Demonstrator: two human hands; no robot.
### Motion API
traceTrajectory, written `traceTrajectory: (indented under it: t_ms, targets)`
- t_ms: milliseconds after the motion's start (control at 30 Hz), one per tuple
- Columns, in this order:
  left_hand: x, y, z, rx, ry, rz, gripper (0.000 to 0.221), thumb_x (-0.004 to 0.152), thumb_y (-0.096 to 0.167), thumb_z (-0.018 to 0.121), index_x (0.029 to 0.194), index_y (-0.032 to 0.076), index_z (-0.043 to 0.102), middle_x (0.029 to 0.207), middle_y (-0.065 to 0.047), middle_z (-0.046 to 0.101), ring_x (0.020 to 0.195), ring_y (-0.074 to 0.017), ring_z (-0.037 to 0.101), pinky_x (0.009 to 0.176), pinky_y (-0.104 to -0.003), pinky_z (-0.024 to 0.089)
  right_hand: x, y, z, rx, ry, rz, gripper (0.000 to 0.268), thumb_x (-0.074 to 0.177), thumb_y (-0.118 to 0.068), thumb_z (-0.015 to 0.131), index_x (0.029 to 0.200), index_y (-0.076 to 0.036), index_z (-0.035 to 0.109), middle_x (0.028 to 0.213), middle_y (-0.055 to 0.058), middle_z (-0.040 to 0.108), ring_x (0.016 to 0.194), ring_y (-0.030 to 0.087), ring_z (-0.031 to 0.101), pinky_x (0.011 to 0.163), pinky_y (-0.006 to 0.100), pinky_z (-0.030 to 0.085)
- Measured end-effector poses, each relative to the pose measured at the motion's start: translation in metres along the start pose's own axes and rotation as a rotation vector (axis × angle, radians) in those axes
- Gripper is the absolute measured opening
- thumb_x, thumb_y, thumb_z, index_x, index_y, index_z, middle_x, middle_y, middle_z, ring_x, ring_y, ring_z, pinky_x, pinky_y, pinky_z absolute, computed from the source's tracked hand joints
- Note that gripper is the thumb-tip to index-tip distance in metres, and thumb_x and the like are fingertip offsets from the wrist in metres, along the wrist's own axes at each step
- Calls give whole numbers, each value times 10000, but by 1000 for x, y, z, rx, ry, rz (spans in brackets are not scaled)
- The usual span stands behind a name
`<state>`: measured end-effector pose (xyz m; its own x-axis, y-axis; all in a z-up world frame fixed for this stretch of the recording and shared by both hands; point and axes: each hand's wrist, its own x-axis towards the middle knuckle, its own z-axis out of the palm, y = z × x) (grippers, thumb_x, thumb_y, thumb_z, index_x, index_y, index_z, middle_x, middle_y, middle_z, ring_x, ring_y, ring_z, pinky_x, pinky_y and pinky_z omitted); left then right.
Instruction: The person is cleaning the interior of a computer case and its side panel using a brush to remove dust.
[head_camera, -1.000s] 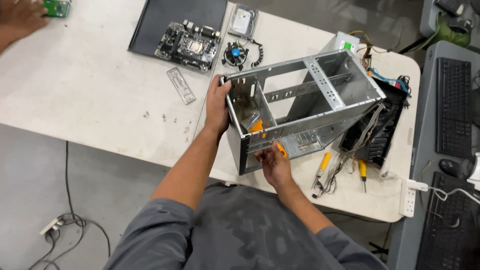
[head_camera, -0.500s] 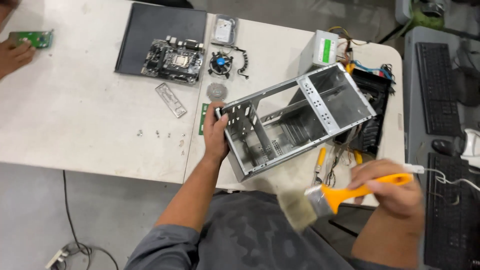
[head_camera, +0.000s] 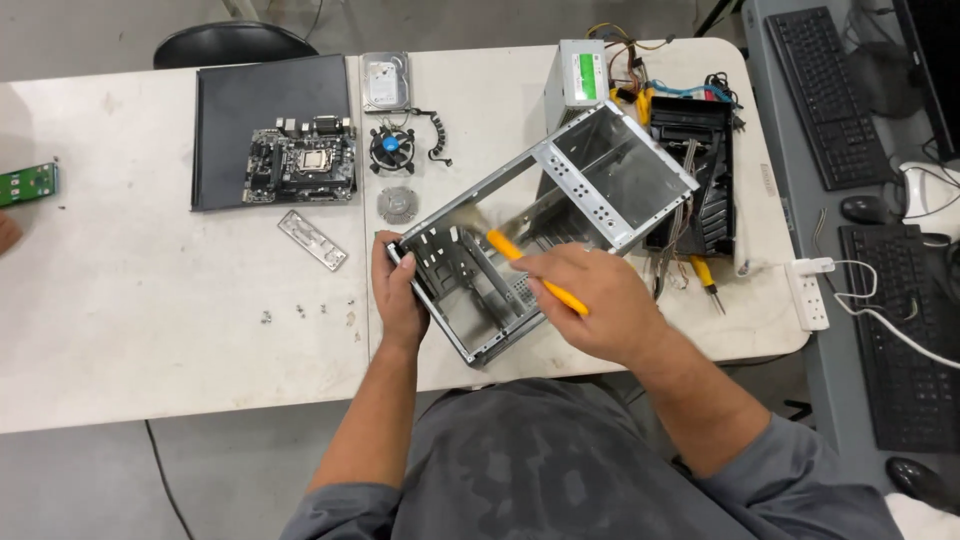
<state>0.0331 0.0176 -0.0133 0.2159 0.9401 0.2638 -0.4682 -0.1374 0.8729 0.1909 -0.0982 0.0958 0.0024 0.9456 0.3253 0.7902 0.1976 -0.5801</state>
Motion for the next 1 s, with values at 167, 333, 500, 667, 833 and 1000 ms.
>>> traceTrajectory:
  t_ms: [167, 333, 500, 667, 833, 1000]
  targets:
    - [-3, -4, 1, 5, 9, 11, 181, 835, 249, 506, 909, 102, 430, 714, 25, 391, 643, -43, 368, 556, -182, 327, 6, 31, -12, -221, 230, 60, 200, 872, -216, 550, 915, -45, 644, 751, 129, 627, 694, 310, 625, 642, 345, 496]
    - [1, -3, 3, -4, 4, 15, 161, 845, 230, 503, 914, 105, 427, 705, 26, 396, 622, -43, 361, 549, -184, 337, 16, 9, 5, -200, 159, -5, 204, 833, -179, 554, 951, -32, 632, 768, 167, 621, 706, 328, 629, 659, 379, 511]
    - [-1, -4, 1, 26, -18, 36, 162, 847, 237, 495, 878, 92, 430, 685, 1, 385, 628, -59, 351, 540, -205, 325, 12, 18, -32, 61, 342, 213, 185, 877, -149, 544, 929, -22, 667, 724, 180, 632, 646, 326, 627, 570, 346, 487]
    - [-13, -17, -12, -84, -14, 0, 205, 839, 231, 536, 950, 110, 414, 725, 12, 408, 648, -66, 373, 574, -212, 332, 19, 33, -64, 158, 597, 145, 220, 985, -121, 457, 941, 53, 585, 690, 159, 594, 572, 186, 594, 501, 227, 464]
    - [-18, -17, -18, -176, -76, -45, 222, 843, 217, 539, 988, 115, 405, 735, 9, 421, 647, -79, 392, 589, -216, 342, 38, 40, -101, -125, 143, 252, 345, 939, -221, 531, 623, -85, 563, 444, -22, 458, 378, 65, 374, 341, 204, 247]
    - [-18, -20, -18, -189, -52, -57, 240, 834, 217, 548, 996, 111, 407, 745, 0, 416, 642, -86, 395, 582, -221, 337, 57, 17, -107, -137, 178, 723, 336, 930, -367, 633, 716, -112, 676, 477, 18, 543, 387, 74, 477, 374, 204, 371]
